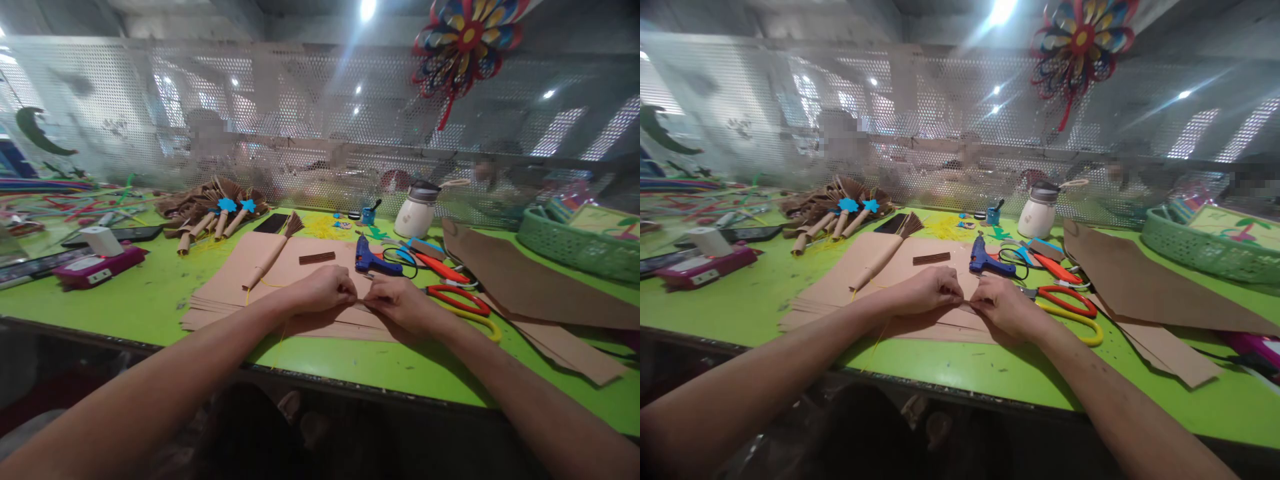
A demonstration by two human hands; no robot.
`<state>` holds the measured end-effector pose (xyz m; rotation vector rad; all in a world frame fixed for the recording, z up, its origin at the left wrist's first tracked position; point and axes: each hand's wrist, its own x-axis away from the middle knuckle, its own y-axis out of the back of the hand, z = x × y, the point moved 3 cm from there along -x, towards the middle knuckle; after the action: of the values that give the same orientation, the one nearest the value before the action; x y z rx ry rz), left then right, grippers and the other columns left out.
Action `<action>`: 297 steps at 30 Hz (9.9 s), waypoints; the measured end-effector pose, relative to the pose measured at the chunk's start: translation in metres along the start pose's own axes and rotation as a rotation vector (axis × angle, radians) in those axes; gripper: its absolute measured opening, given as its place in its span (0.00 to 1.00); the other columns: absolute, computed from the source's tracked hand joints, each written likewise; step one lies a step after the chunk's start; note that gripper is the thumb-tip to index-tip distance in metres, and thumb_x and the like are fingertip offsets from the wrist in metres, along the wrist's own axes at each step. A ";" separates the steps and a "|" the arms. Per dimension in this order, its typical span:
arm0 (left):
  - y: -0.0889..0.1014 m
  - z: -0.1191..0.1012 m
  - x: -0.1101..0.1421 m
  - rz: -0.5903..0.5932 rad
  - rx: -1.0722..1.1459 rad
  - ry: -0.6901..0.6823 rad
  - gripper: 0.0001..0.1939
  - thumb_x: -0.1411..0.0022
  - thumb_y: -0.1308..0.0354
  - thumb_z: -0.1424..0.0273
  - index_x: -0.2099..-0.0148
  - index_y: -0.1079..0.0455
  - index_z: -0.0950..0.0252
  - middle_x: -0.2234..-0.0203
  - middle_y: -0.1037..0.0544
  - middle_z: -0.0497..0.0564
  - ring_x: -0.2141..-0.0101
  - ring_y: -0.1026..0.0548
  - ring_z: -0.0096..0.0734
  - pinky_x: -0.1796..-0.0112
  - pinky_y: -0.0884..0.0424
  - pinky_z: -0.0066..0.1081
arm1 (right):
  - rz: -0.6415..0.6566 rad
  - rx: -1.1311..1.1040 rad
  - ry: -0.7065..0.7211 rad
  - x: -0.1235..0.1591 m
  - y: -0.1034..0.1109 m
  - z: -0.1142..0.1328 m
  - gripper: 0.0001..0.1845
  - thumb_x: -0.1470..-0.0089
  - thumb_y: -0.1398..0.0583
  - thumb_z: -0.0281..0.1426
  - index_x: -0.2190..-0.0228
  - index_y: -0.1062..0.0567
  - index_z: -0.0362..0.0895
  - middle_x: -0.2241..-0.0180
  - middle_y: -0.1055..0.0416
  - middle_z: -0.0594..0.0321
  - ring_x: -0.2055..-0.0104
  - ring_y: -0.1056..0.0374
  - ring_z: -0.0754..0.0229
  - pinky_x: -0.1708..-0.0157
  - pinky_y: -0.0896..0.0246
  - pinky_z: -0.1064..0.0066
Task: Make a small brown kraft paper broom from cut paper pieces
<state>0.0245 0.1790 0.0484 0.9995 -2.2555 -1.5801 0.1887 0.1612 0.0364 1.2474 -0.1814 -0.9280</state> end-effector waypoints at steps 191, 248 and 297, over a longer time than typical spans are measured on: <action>0.020 -0.017 0.008 -0.286 -0.106 -0.114 0.04 0.39 0.50 0.73 0.66 0.35 0.67 0.73 0.29 0.49 0.73 0.35 0.25 0.71 0.40 0.25 | -0.429 -0.188 -0.013 0.009 0.032 0.017 0.03 0.51 0.39 0.28 0.74 0.26 0.43 0.74 0.30 0.61 0.72 0.35 0.61 0.71 0.39 0.68; 0.007 -0.012 0.005 -0.007 0.487 0.213 0.13 0.45 0.47 0.63 0.69 0.29 0.68 0.77 0.29 0.47 0.75 0.36 0.24 0.74 0.42 0.25 | -0.128 -0.795 -0.493 0.011 0.001 -0.005 0.16 0.53 0.39 0.43 0.77 0.31 0.42 0.83 0.39 0.69 0.81 0.45 0.67 0.80 0.52 0.72; 0.004 -0.004 0.009 0.050 0.967 0.234 0.18 0.41 0.49 0.58 0.73 0.32 0.67 0.79 0.33 0.46 0.78 0.38 0.23 0.73 0.42 0.26 | -0.149 -0.818 -0.405 0.008 0.007 0.001 0.14 0.52 0.39 0.41 0.72 0.26 0.42 0.77 0.33 0.63 0.75 0.40 0.64 0.73 0.43 0.70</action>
<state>0.0184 0.1717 0.0514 1.1958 -2.8209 -0.2328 0.1966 0.1550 0.0404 0.3147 -0.0136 -1.2117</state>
